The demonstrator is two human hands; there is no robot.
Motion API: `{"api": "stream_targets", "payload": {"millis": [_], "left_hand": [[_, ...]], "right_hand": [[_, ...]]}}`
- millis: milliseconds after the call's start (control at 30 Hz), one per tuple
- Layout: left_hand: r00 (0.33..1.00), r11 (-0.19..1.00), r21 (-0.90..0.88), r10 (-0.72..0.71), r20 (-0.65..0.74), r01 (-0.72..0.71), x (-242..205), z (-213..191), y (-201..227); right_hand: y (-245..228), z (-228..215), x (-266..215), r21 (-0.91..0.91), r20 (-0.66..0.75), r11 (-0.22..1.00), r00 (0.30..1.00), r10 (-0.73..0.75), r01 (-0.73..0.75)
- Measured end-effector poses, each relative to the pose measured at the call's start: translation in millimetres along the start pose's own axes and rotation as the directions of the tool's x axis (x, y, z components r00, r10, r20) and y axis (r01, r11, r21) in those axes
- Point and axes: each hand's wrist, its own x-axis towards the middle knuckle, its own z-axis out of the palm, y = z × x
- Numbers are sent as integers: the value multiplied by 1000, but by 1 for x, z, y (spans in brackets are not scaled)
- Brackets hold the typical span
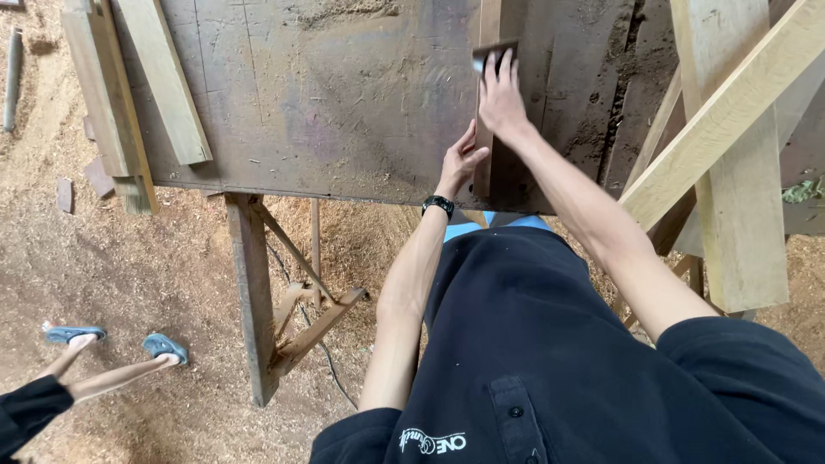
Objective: The person sands multiple pieces of wood using a sanding block by hand and then gathers and stacks the pieces on a wooden workbench.
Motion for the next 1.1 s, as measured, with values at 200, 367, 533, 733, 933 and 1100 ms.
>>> {"api": "stream_targets", "payload": {"millis": [200, 367, 533, 733, 933, 1100], "left_hand": [[999, 998, 60, 34, -12, -33, 6, -6, 1], [1000, 989, 144, -18, -10, 19, 14, -3, 0], [1000, 993, 120, 16, -23, -13, 2, -3, 0], [999, 997, 66, 37, 1, -37, 15, -5, 1], [998, 997, 63, 36, 57, -40, 13, -10, -2], [999, 996, 84, 12, 52, -16, 9, -4, -2]], "right_hand": [[-10, 11, -99, -142, 99, 956, 964, -246, 258], [4, 10, -26, -47, -12, 990, 991, -131, 131], [-2, 0, 8, 54, -28, 998, 1000, -11, 12], [-22, 13, -102, 82, -34, 994, 997, -76, 79], [-12, 13, -16, 149, -35, 978, 987, 156, -149], [-11, 20, -28, 144, -92, 980, 984, 150, -136]]}}
